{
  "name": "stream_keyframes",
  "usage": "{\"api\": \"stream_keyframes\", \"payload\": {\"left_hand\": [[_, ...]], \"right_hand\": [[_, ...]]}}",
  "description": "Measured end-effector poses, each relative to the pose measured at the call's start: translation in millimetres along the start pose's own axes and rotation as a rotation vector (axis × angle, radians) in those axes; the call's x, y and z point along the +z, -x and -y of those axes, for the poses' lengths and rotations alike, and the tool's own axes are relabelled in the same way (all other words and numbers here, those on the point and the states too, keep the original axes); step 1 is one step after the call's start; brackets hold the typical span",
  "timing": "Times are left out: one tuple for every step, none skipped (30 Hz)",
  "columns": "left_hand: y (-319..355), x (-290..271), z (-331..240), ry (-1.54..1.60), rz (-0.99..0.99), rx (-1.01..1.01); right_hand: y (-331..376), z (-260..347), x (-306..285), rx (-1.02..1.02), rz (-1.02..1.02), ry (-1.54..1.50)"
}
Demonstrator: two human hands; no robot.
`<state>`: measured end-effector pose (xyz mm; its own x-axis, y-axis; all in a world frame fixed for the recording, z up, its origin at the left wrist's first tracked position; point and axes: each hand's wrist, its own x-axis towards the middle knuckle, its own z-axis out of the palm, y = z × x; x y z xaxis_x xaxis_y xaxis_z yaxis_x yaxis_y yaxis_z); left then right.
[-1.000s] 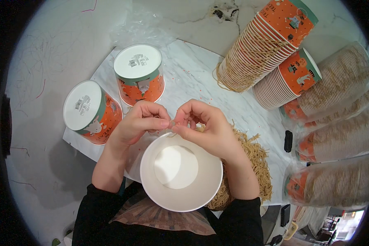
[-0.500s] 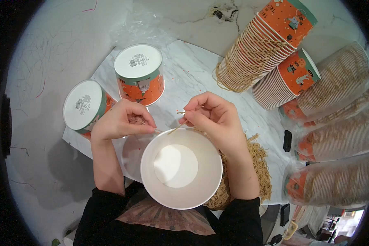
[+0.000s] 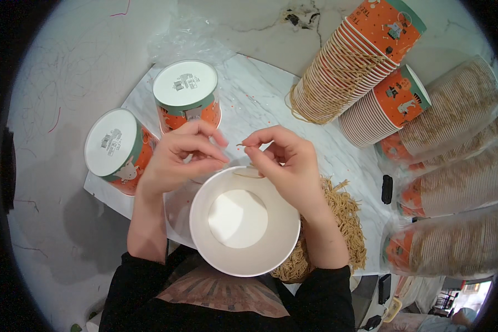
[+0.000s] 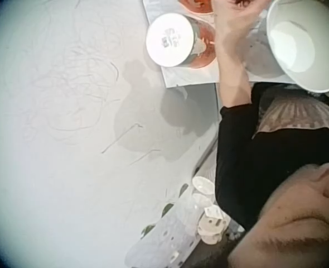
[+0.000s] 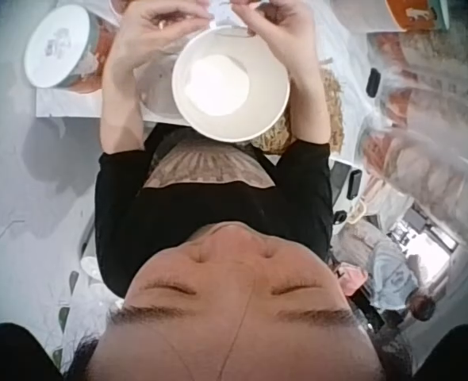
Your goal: Attaching decorative strings to paper cups for packaging.
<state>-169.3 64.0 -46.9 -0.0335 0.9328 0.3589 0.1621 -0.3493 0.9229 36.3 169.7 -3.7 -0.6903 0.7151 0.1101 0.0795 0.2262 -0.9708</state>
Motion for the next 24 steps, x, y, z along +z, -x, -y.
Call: {"api": "stream_keyframes", "payload": {"left_hand": [[0.2, 10.2, -3.5, 0.044, -0.071, -0.014], [0.1, 15.9, -5.5, 0.087, -0.142, -0.028], [-0.8, 18.0, -1.4, 0.083, -0.132, 0.009], [-1.4, 18.4, 0.7, 0.082, -0.132, 0.008], [-1.8, 18.3, 1.9, 0.104, -0.127, 0.014], [-3.2, 18.9, 4.0, 0.13, -0.119, 0.021], [-3.1, 19.3, 3.8, 0.132, -0.116, 0.021], [-2.0, 19.3, 2.3, 0.135, -0.138, -0.036], [-1.7, 19.3, 0.9, 0.139, -0.158, -0.091], [-2.2, 18.6, 1.6, 0.141, -0.156, -0.089], [-3.1, 17.5, 3.1, 0.147, -0.126, -0.101], [-2.3, 15.7, 3.4, 0.147, -0.103, -0.115], [-1.8, 15.1, 2.7, 0.144, -0.107, -0.116], [-1.6, 14.9, 1.9, 0.287, -0.095, -0.195], [-2.0, 15.0, 1.5, 0.435, -0.079, -0.271], [-2.0, 13.9, 1.3, 0.435, -0.079, -0.27], [-1.8, 12.2, 1.0, 0.458, -0.064, -0.272], [-1.7, 11.3, 1.3, 0.483, -0.048, -0.274], [-0.9, 11.5, 0.6, 0.483, -0.049, -0.274], [0.5, 12.2, -0.5, 0.486, -0.035, -0.275], [0.9, 12.9, -1.7, 0.49, -0.02, -0.274], [0.9, 12.2, -1.3, 0.49, -0.02, -0.272], [1.0, 10.7, 0.0, 0.439, 0.038, -0.26], [1.6, 9.1, 0.8, 0.385, 0.093, -0.249]], "right_hand": [[-0.6, -1.5, 1.7, -0.041, 0.031, 0.064], [-1.2, -2.1, 2.4, -0.04, 0.034, 0.06], [-0.9, -1.6, 2.4, -0.083, 0.051, 0.125], [-0.6, -1.2, 2.5, -0.127, 0.068, 0.189], [-0.2, 0.0, 3.0, -0.127, 0.069, 0.187], [0.0, 0.6, 2.6, -0.115, 0.082, 0.191], [0.1, 1.3, 2.4, -0.104, 0.095, 0.194], [0.3, 2.3, 3.0, -0.102, 0.093, 0.195], [1.0, 4.6, 3.7, -0.12, 0.098, 0.194], [1.5, 6.0, 3.6, -0.137, 0.104, 0.194], [2.2, 6.3, 1.9, -0.136, 0.101, 0.197], [1.8, 5.9, 1.5, -0.167, 0.126, 0.227], [1.4, 5.5, 1.6, -0.198, 0.151, 0.258], [0.9, 5.0, 2.5, -0.199, 0.155, 0.256], [1.1, 4.8, 2.6, -0.29, 0.169, 0.299], [1.2, 4.9, 2.9, -0.38, 0.184, 0.343], [1.5, 6.2, 3.4, -0.381, 0.185, 0.343], [1.8, 7.9, 3.9, -0.438, 0.202, 0.388], [2.3, 9.8, 4.6, -0.496, 0.22, 0.433], [3.8, 11.6, 5.6, -0.496, 0.221, 0.433], [6.7, 14.4, 6.3, -0.492, 0.215, 0.431], [9.0, 16.6, 6.9, -0.489, 0.209, 0.43], [10.3, 18.1, 7.3, -0.49, 0.209, 0.432], [11.1, 19.0, 8.2, -0.519, 0.188, 0.445]]}}
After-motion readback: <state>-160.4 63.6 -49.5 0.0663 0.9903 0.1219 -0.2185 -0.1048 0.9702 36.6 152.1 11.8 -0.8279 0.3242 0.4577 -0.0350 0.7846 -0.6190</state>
